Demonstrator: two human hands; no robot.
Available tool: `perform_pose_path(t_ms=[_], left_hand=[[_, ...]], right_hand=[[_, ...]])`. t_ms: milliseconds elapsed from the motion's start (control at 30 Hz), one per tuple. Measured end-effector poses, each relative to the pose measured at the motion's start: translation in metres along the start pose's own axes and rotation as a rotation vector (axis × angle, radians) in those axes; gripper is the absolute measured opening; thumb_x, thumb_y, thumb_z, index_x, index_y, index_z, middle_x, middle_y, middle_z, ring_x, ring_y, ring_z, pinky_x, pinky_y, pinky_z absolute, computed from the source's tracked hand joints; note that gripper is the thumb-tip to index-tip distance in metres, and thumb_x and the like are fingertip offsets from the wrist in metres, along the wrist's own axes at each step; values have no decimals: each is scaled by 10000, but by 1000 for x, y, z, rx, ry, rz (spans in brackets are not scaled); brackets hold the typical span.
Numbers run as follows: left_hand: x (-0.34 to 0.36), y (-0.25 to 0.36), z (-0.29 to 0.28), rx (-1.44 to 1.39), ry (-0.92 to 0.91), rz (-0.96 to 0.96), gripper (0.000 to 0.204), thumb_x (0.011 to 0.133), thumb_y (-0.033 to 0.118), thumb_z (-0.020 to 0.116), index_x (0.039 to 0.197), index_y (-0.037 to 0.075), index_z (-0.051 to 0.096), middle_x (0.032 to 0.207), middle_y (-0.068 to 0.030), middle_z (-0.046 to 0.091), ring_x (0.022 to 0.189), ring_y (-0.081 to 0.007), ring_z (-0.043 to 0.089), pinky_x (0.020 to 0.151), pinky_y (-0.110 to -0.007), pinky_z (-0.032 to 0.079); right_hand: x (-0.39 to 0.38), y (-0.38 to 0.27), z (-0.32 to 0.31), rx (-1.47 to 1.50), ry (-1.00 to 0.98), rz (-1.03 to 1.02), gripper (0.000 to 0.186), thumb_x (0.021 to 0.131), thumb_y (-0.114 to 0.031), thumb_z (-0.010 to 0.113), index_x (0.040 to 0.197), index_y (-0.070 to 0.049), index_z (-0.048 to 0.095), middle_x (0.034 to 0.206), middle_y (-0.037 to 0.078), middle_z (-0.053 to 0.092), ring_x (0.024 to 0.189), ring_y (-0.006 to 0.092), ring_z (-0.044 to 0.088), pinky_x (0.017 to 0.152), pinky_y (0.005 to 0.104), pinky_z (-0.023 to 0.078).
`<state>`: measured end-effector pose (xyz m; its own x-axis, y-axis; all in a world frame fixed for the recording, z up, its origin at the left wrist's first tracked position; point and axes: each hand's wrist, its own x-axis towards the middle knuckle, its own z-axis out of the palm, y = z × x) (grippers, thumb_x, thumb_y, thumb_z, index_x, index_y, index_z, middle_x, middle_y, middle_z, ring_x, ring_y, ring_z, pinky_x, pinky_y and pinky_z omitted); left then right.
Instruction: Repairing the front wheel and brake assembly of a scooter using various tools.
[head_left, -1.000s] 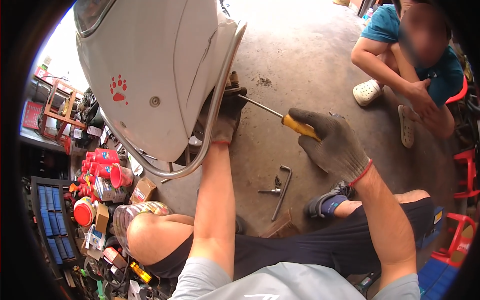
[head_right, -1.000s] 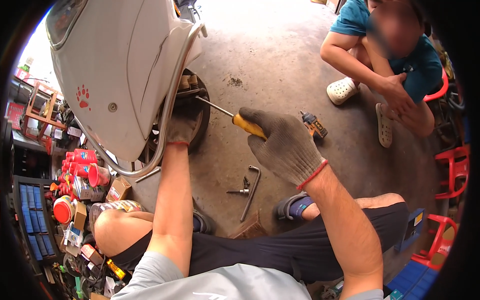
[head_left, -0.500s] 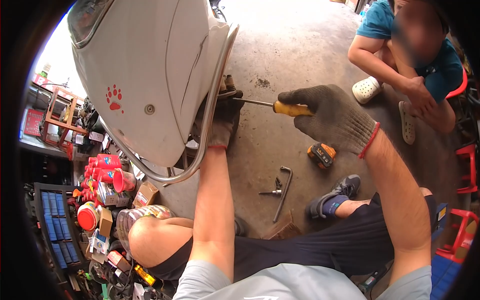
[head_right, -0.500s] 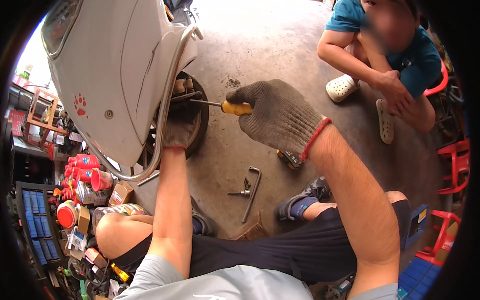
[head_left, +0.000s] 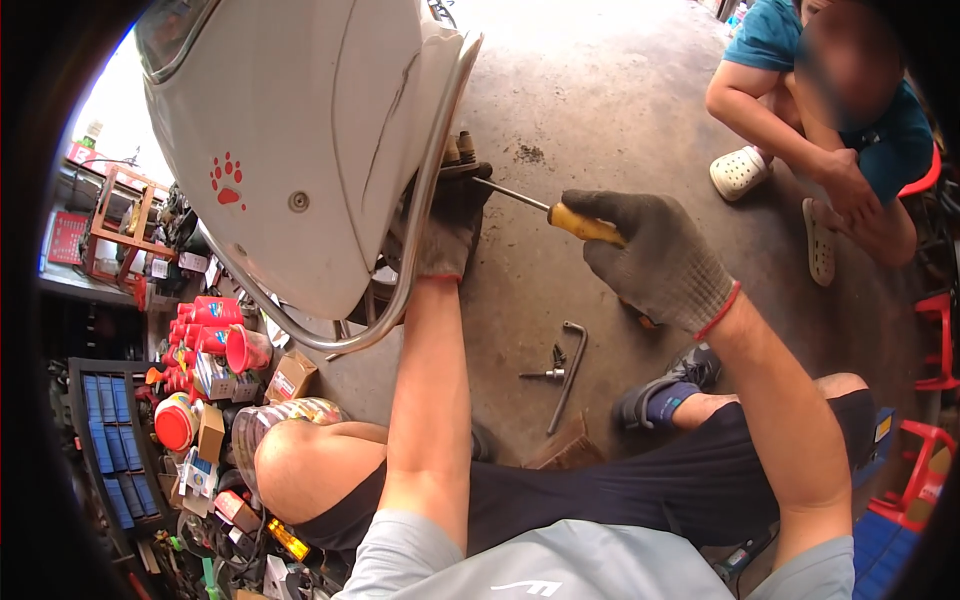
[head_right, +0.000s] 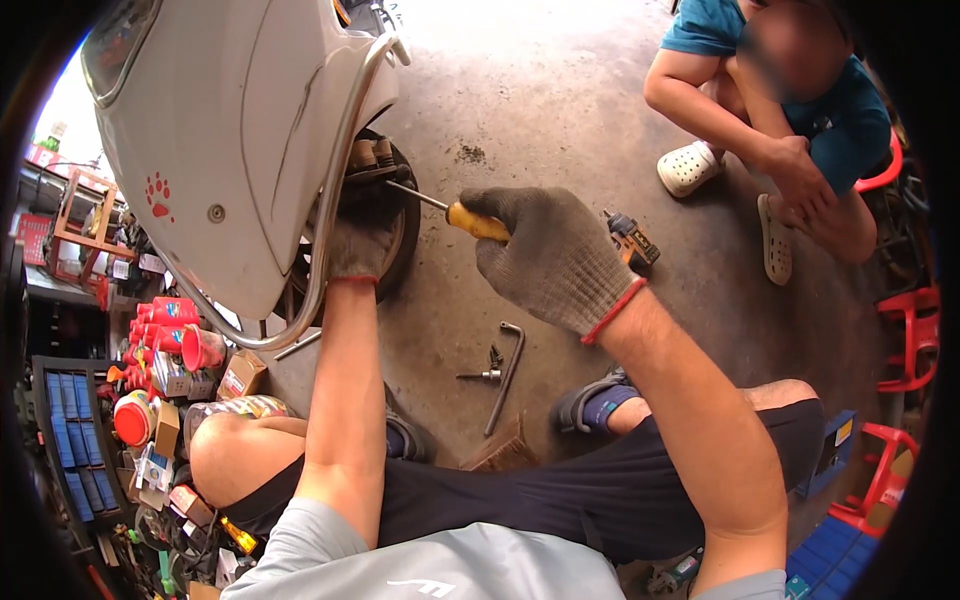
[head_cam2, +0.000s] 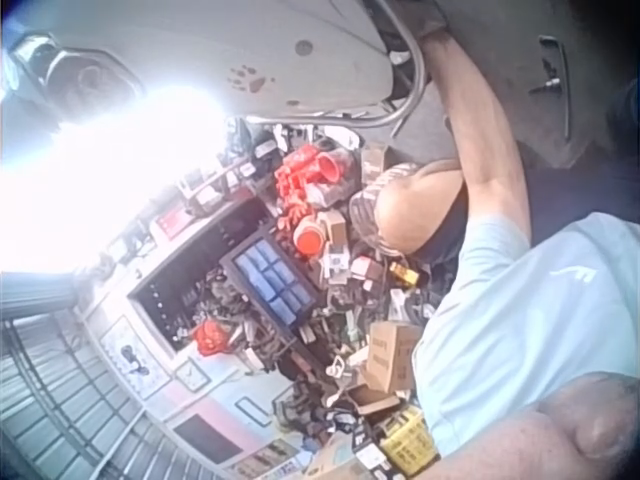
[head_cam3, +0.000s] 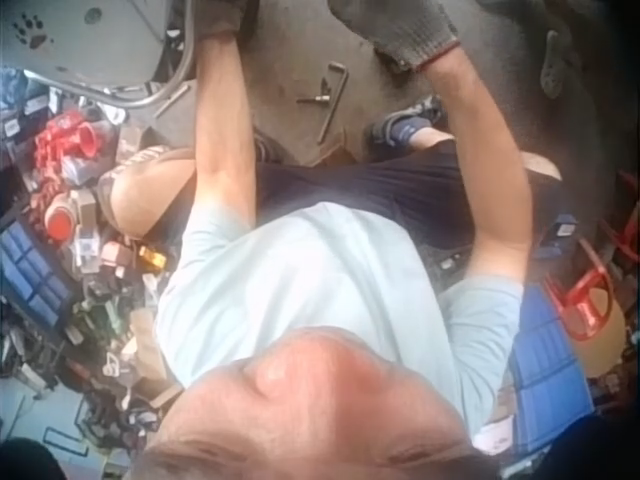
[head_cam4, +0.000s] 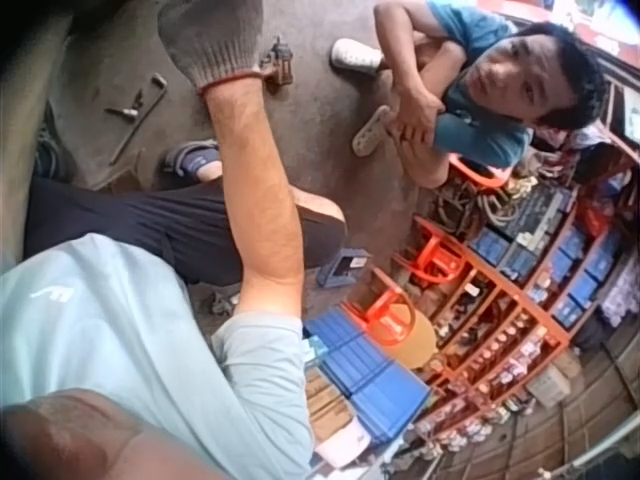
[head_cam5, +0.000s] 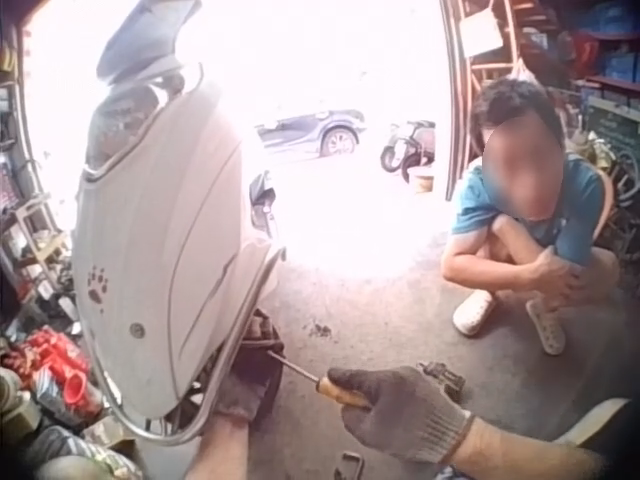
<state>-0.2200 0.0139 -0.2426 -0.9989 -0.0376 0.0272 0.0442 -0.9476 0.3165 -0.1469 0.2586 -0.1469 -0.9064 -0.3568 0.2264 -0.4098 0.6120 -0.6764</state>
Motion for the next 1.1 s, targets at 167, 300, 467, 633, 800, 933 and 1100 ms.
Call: perform_pose_path(t_ms=[167,300,467,633,800,933,1100], left_hand=[[0,-7,2,74,-4,65,400,997,392,558,1222,72,640,1210,-107,671,1134,-258,649,995,-532,540],[6,-7,-2,50,24,108,346,1017,325,537,1193,49,649,1154,-128,686,1096,-267,665,994,-526,542],[3,-13,8,76,6,128,365,1012,343,546,1178,37,655,1110,-140,701,1068,-286,676,962,-528,561],[-6,-6,7,127,-77,54,326,977,258,589,1189,18,652,1147,-156,698,1104,-296,663,1077,-502,493],[-3,-4,5,132,-34,45,311,965,228,610,1197,25,653,1141,-142,702,1096,-296,665,1048,-509,516],[-1,-4,3,195,1,46,330,946,203,634,1222,23,632,1155,-157,692,1056,-305,679,989,-489,558],[10,-2,-22,448,22,124,380,957,273,623,1238,20,583,1091,-134,626,939,-273,655,852,-412,587]], right_hand=[[-8,9,11,36,65,-15,405,790,-106,639,1184,-34,699,1023,205,718,897,343,717,835,394,575],[-5,-1,-2,-2,-29,58,408,800,-100,638,1201,-39,689,1030,211,714,896,339,718,821,393,575],[-3,12,-7,27,-19,-20,408,810,-95,639,1212,-41,683,1035,221,712,890,327,723,809,382,575],[4,7,-17,4,-96,12,425,805,-105,647,1223,-38,678,1039,215,718,895,323,725,823,365,574],[14,5,-18,20,-132,5,404,810,-106,639,1205,-37,688,1012,213,723,886,319,727,815,369,576],[14,1,-16,25,-156,113,380,808,-105,642,1177,-38,701,980,213,724,865,320,730,795,379,579],[5,4,6,-13,-4,-47,357,810,-108,651,1157,-49,708,959,207,723,855,333,726,778,397,580]])
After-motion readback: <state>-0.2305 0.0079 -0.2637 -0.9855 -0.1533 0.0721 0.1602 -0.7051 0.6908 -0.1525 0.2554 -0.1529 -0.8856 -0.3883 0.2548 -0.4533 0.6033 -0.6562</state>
